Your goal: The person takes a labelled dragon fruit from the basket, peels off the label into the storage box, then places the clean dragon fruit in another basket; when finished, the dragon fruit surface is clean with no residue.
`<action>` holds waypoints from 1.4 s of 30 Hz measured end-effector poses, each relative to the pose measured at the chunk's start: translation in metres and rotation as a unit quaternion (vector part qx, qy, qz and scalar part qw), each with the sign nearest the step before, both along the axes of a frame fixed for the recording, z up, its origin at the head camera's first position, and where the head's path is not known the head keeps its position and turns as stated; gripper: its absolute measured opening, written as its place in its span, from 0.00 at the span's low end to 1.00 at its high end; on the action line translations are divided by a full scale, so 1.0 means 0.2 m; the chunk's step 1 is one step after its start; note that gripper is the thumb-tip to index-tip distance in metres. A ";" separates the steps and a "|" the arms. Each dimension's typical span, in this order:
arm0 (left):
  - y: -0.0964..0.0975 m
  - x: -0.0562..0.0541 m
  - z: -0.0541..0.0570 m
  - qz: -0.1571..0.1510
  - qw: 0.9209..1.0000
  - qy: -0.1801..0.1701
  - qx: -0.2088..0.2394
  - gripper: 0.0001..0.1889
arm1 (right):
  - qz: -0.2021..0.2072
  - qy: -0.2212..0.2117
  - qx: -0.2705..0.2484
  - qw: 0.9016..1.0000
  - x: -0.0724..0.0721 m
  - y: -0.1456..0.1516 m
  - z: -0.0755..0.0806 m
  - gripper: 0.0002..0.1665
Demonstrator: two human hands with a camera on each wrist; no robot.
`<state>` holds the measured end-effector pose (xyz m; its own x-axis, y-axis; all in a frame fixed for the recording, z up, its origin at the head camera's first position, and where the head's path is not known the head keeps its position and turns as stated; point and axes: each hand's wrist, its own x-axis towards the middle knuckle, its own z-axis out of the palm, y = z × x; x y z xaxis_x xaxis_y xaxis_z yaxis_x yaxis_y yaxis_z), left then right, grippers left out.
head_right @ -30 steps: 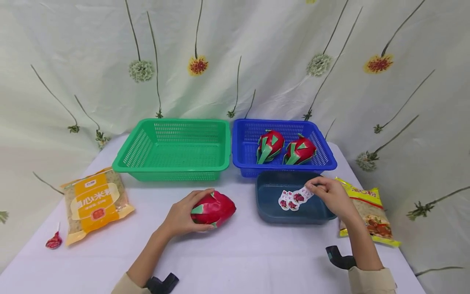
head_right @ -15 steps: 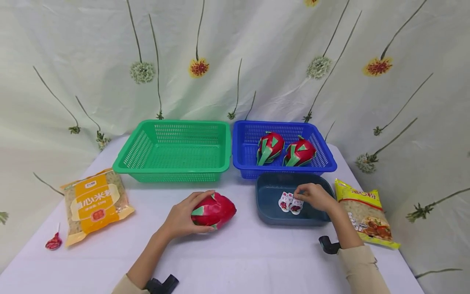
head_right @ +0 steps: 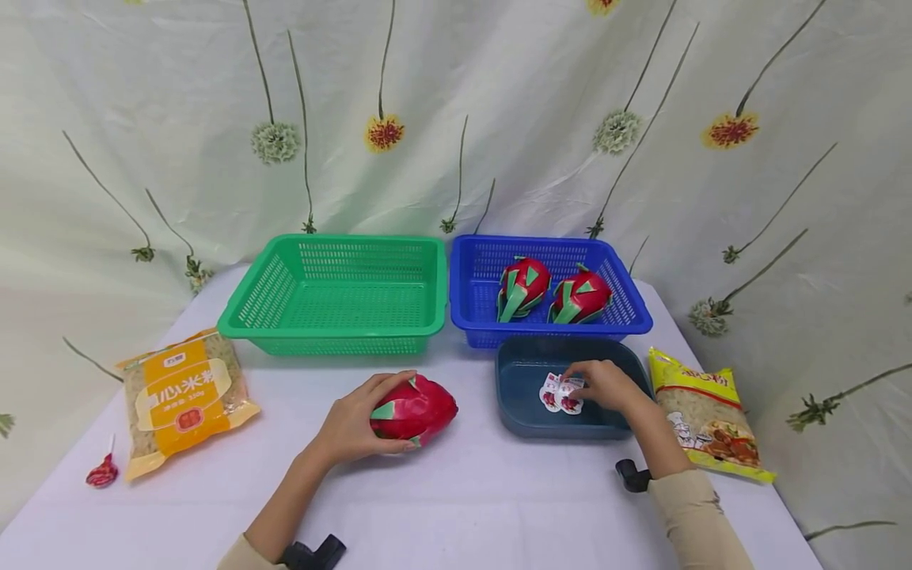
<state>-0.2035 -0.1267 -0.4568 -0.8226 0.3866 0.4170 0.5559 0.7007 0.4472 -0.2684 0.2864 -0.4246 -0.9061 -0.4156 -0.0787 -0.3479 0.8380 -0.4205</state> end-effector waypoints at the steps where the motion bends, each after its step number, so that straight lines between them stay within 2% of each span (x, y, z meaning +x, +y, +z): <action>1: 0.00 0.00 0.00 -0.002 1.000 0.002 0.001 0.47 | 0.004 0.004 0.006 1.000 0.00 0.00 0.00 0.16; 7: 0.00 0.00 0.00 -0.008 1.000 0.006 0.000 0.47 | 0.014 0.009 0.030 0.999 0.01 0.01 -0.02 0.22; 13: 0.00 0.00 0.00 -0.004 1.000 0.004 -0.001 0.47 | 0.007 0.004 0.023 1.000 0.02 0.02 -0.03 0.25; 26: 0.00 0.00 0.00 -0.008 1.000 0.002 -0.007 0.48 | 0.014 -0.052 0.039 0.998 0.05 0.04 -0.06 0.42; 34: 0.00 0.00 0.01 0.002 1.000 -0.006 -0.013 0.47 | 0.025 -0.051 0.076 0.995 0.05 0.04 -0.05 0.44; 38: 0.00 0.00 0.00 0.001 1.000 -0.005 -0.013 0.47 | 0.022 -0.058 0.078 0.995 0.04 0.05 -0.05 0.45; 42: 0.00 0.00 0.00 -0.001 1.000 -0.006 -0.009 0.47 | 0.022 -0.046 0.077 0.996 0.05 0.05 -0.06 0.46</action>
